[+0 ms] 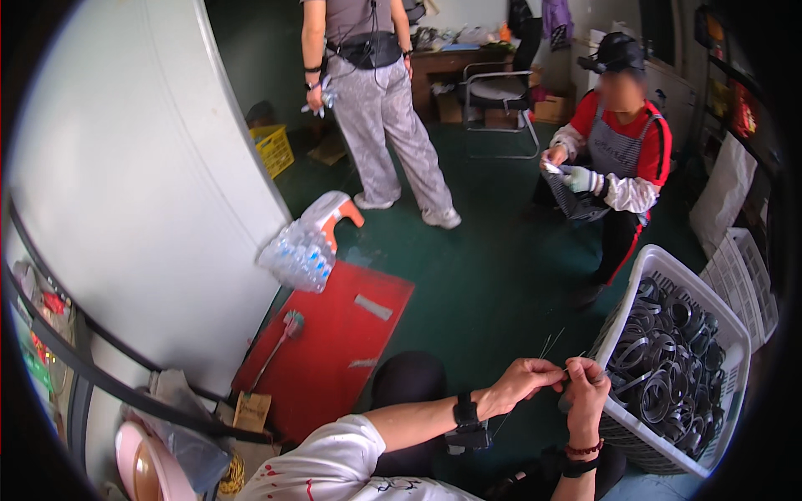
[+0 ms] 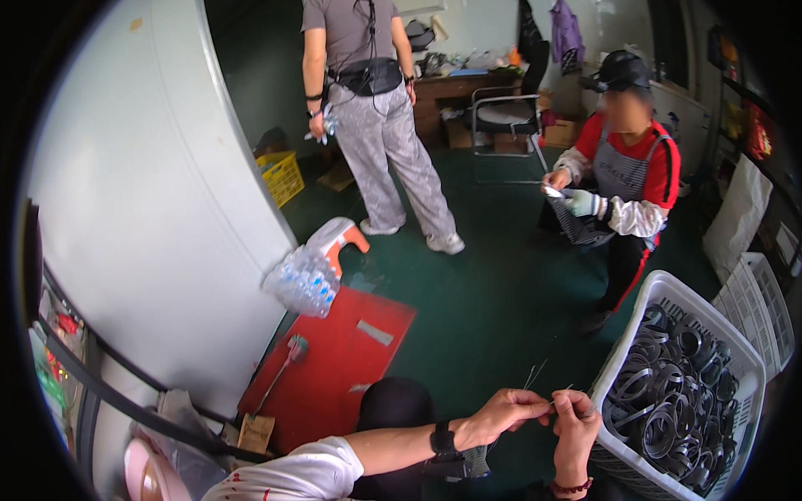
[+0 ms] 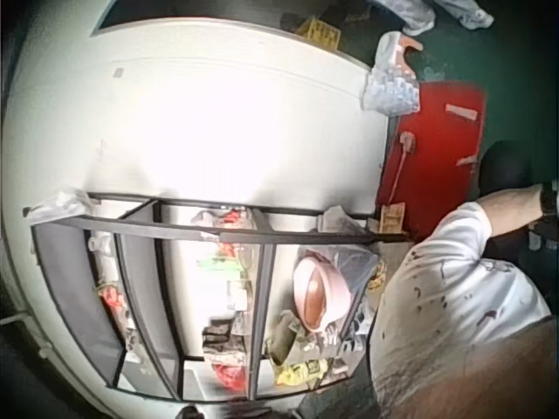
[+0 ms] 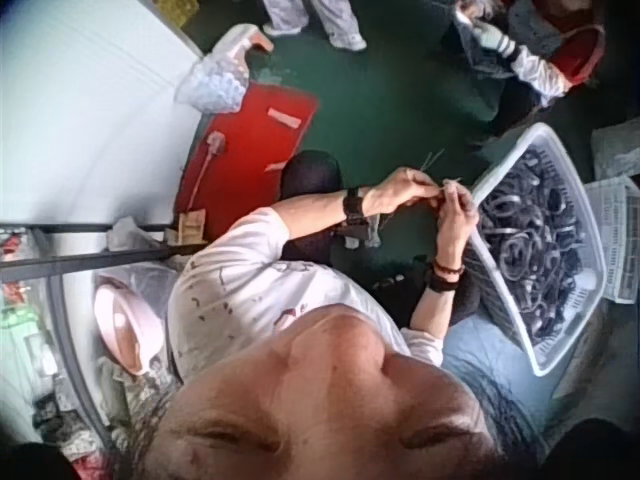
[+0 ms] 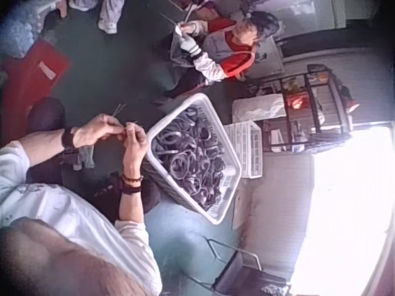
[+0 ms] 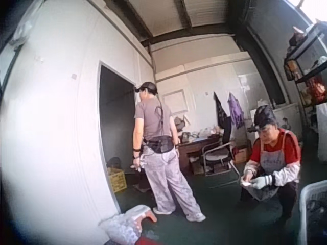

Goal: The recorder is manually sorting and arranging small thin metal pins or wires in a manufacturing facility.

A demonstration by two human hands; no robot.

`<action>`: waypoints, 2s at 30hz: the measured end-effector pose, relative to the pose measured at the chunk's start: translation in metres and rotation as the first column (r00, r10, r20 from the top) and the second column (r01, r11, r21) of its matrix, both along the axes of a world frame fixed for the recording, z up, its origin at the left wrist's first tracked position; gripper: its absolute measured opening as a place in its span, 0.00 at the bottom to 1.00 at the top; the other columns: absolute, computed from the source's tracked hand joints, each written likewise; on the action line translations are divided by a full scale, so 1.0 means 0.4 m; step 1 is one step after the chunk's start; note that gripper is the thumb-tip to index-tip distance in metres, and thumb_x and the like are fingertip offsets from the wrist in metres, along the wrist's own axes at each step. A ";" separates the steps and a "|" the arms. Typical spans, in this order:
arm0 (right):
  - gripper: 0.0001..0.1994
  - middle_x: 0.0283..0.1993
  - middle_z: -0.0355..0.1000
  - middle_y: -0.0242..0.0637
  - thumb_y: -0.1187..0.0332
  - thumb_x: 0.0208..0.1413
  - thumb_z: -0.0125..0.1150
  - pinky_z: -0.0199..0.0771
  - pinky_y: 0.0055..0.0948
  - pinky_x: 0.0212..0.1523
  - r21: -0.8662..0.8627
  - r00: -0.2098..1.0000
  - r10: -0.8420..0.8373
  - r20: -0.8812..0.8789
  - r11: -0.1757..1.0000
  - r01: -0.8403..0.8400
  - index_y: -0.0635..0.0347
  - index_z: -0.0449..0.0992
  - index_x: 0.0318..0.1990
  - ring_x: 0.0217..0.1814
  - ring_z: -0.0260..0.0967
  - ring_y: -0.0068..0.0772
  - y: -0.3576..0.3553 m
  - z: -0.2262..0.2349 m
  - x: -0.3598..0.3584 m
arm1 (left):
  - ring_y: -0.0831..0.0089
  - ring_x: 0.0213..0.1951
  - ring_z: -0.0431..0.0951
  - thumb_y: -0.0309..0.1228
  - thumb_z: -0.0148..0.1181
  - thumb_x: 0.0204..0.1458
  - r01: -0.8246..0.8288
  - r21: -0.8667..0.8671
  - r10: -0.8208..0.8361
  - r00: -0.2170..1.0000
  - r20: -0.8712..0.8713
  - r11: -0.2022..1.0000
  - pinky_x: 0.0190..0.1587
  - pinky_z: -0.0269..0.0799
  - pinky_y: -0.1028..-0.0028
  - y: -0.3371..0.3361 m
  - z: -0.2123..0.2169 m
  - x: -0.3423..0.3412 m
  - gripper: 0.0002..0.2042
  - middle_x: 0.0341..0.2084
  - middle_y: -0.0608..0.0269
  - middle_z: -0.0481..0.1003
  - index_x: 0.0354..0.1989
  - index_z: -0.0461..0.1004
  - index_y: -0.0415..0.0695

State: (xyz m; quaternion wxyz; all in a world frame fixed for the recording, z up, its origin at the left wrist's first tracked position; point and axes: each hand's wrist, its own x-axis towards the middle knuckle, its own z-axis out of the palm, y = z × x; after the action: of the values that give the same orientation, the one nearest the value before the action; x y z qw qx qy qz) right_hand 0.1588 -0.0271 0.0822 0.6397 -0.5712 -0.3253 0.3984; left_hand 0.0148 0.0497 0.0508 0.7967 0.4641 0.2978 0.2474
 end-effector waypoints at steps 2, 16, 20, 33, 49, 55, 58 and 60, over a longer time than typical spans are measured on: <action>0.08 0.24 0.71 0.24 0.67 0.62 0.67 0.46 0.16 0.17 0.029 0.999 -0.044 -0.012 0.999 0.044 0.62 0.81 0.36 0.17 0.53 0.08 -0.001 0.008 -0.006 | 0.91 0.19 0.63 0.37 0.66 0.60 -0.033 -0.014 0.033 0.999 0.001 0.999 0.21 0.54 0.84 -0.010 0.001 -0.001 0.10 0.27 0.70 0.81 0.41 0.83 0.44; 0.08 0.21 0.68 0.21 0.67 0.61 0.67 0.44 0.16 0.15 0.021 0.994 -0.109 0.009 0.994 0.109 0.63 0.81 0.36 0.15 0.51 0.08 0.010 -0.014 0.012 | 0.90 0.21 0.65 0.38 0.65 0.60 -0.025 0.012 0.025 1.000 -0.007 1.000 0.22 0.54 0.84 -0.008 -0.006 0.004 0.09 0.27 0.71 0.80 0.37 0.81 0.45; 0.08 0.20 0.67 0.20 0.66 0.61 0.68 0.42 0.16 0.15 0.041 0.995 -0.066 -0.077 0.997 0.069 0.61 0.80 0.34 0.15 0.50 0.08 0.001 0.003 0.020 | 0.88 0.19 0.57 0.46 0.56 0.66 0.180 -0.169 -0.149 0.972 0.179 0.969 0.20 0.49 0.82 -0.008 0.020 -0.005 0.17 0.27 0.70 0.76 0.41 0.78 0.43; 0.09 0.22 0.67 0.19 0.64 0.62 0.67 0.46 0.16 0.16 0.068 0.997 -0.041 -0.068 0.997 0.046 0.61 0.80 0.38 0.16 0.53 0.08 -0.009 0.013 0.006 | 0.88 0.20 0.60 0.40 0.60 0.64 0.108 -0.111 -0.098 0.991 0.087 0.988 0.23 0.53 0.82 -0.013 -0.019 0.015 0.12 0.28 0.71 0.77 0.45 0.82 0.45; 0.08 0.22 0.66 0.19 0.66 0.63 0.66 0.46 0.16 0.17 0.041 0.990 -0.128 -0.058 0.991 0.130 0.63 0.81 0.38 0.16 0.50 0.08 -0.039 0.008 0.049 | 0.91 0.19 0.62 0.35 0.68 0.58 0.026 -0.027 -0.027 0.999 -0.021 0.999 0.21 0.53 0.85 -0.037 -0.019 0.054 0.07 0.27 0.71 0.81 0.39 0.84 0.45; 0.09 0.23 0.67 0.19 0.66 0.63 0.66 0.47 0.16 0.17 0.063 0.987 -0.154 -0.041 0.986 0.156 0.63 0.81 0.37 0.16 0.51 0.07 -0.048 0.003 0.079 | 0.91 0.19 0.62 0.36 0.66 0.60 0.053 0.024 -0.053 0.998 -0.032 0.998 0.21 0.53 0.85 -0.040 -0.016 0.084 0.09 0.26 0.72 0.79 0.41 0.83 0.45; 0.09 0.22 0.67 0.19 0.66 0.63 0.66 0.47 0.17 0.17 0.077 0.985 -0.156 -0.078 0.984 0.162 0.63 0.81 0.37 0.16 0.52 0.08 -0.050 0.020 0.071 | 0.91 0.20 0.63 0.39 0.62 0.63 0.085 0.067 -0.087 0.996 0.024 0.994 0.21 0.54 0.86 -0.042 -0.016 0.070 0.11 0.26 0.74 0.79 0.43 0.83 0.46; 0.08 0.21 0.66 0.20 0.66 0.62 0.66 0.47 0.17 0.16 0.060 0.987 -0.108 -0.117 0.991 0.116 0.62 0.80 0.36 0.16 0.52 0.08 -0.054 0.028 0.066 | 0.90 0.19 0.62 0.40 0.58 0.65 0.146 -0.002 -0.145 0.981 0.132 0.989 0.21 0.53 0.85 -0.046 -0.026 0.050 0.12 0.25 0.73 0.78 0.43 0.82 0.45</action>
State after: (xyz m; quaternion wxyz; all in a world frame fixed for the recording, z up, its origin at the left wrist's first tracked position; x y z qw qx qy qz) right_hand 0.1853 -0.0487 0.0936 0.6972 -0.5434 -0.2688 0.3826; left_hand 0.0346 0.0311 0.0406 0.8332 0.4628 0.2113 0.2168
